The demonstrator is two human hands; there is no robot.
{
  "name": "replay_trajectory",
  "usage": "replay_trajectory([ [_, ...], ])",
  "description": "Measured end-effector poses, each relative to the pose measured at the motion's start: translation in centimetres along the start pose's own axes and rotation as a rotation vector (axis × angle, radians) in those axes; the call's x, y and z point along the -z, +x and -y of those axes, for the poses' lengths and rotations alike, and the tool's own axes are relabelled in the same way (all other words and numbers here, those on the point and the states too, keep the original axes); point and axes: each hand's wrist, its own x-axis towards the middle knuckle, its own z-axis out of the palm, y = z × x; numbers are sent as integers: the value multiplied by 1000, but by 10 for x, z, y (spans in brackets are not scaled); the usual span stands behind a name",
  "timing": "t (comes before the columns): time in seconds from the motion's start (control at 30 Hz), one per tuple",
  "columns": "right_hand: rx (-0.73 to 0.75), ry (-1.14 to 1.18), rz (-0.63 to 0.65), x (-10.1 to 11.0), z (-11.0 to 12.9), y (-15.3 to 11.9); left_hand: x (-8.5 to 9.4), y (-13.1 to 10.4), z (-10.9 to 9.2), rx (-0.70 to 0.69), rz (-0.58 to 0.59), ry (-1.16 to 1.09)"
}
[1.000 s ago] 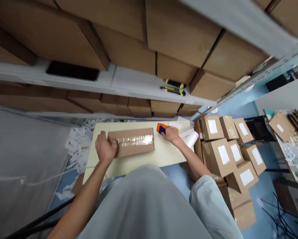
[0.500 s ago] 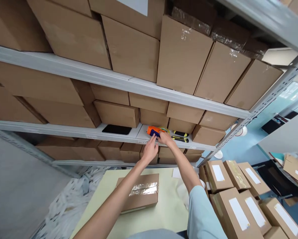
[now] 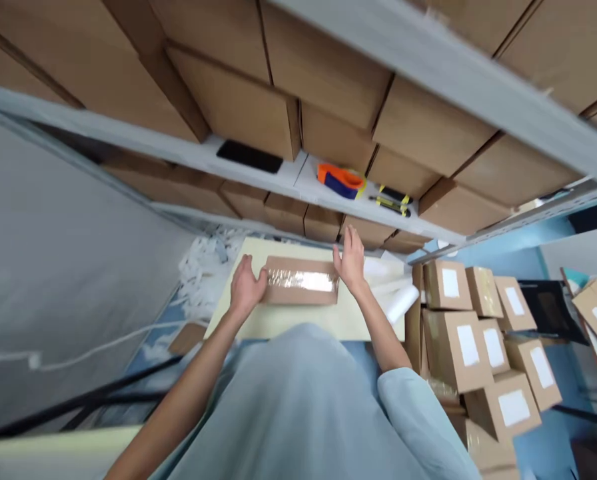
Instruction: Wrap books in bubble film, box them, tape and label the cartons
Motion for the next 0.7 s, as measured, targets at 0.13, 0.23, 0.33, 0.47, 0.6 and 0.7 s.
replay_trajectory([
  [0.13, -316, 120, 231, -69, 17, -88, -18, -40, 10, 87, 127, 89],
  [0.23, -513, 161, 316, -101, 34, -101, -48, -44, -14, 181, 131, 167],
  [0.33, -628, 145, 326, -113, 34, -91, -63, -36, -25, 243, 83, 236],
  [0.47, -546, 222, 441, -113, 7, -86, -50, -24, 0, 328, 122, 177],
  [0.6, -355, 295, 443, -111, -15, -92, -35, -18, 28, 266, 168, 70],
  [0.7, -438, 275, 430, -106, -15, -94, -33, -16, 30, 255, 200, 61],
])
